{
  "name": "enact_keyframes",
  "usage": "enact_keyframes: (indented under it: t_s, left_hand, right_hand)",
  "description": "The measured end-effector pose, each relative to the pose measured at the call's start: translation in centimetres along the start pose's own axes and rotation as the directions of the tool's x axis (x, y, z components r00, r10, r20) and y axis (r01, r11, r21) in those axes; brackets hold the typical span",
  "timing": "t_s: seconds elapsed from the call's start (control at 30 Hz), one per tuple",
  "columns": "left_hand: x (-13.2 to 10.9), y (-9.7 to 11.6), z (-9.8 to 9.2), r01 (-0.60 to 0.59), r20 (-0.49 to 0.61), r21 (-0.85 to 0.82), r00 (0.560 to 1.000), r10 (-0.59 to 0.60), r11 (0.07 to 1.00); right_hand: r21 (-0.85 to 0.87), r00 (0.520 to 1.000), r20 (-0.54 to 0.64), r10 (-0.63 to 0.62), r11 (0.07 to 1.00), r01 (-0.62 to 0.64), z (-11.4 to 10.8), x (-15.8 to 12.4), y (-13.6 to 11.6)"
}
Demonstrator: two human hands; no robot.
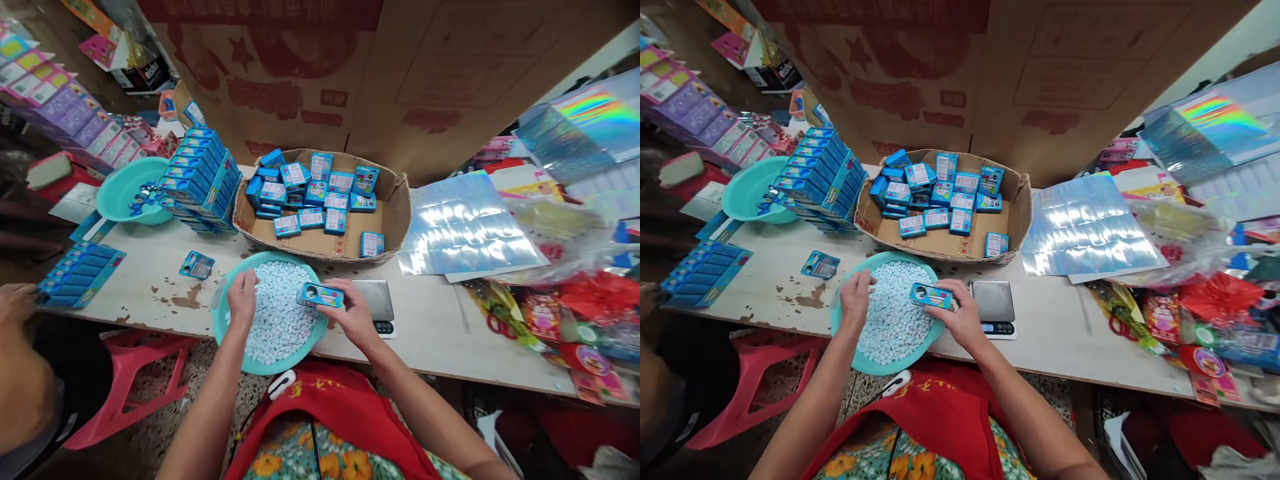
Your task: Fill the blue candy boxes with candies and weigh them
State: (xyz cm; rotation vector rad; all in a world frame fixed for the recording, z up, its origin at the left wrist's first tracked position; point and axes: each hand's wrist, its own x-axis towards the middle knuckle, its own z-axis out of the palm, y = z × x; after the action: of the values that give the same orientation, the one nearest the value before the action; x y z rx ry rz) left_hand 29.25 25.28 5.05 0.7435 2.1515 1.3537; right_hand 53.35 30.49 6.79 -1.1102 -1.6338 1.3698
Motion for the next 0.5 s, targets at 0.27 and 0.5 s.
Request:
enact_keyframes:
  t_s: [0.27,0.5]
  left_hand:
    - [0.0,-7.0,2.6,0.006,0.044,0.753,0.997,-0.060,0.657]
    - [1.7,-6.8,3.9,0.059,0.111,0.640,0.980,-0.168,0.766]
  right_hand:
    - [-0.295,0.931,-0.360,0.068,0.938,-0.182,-8.7,-3.2,9.4]
    - [-0.621,0.925,-0.310,-0.219,0.784,-0.023,-10.6,7.6,3.2]
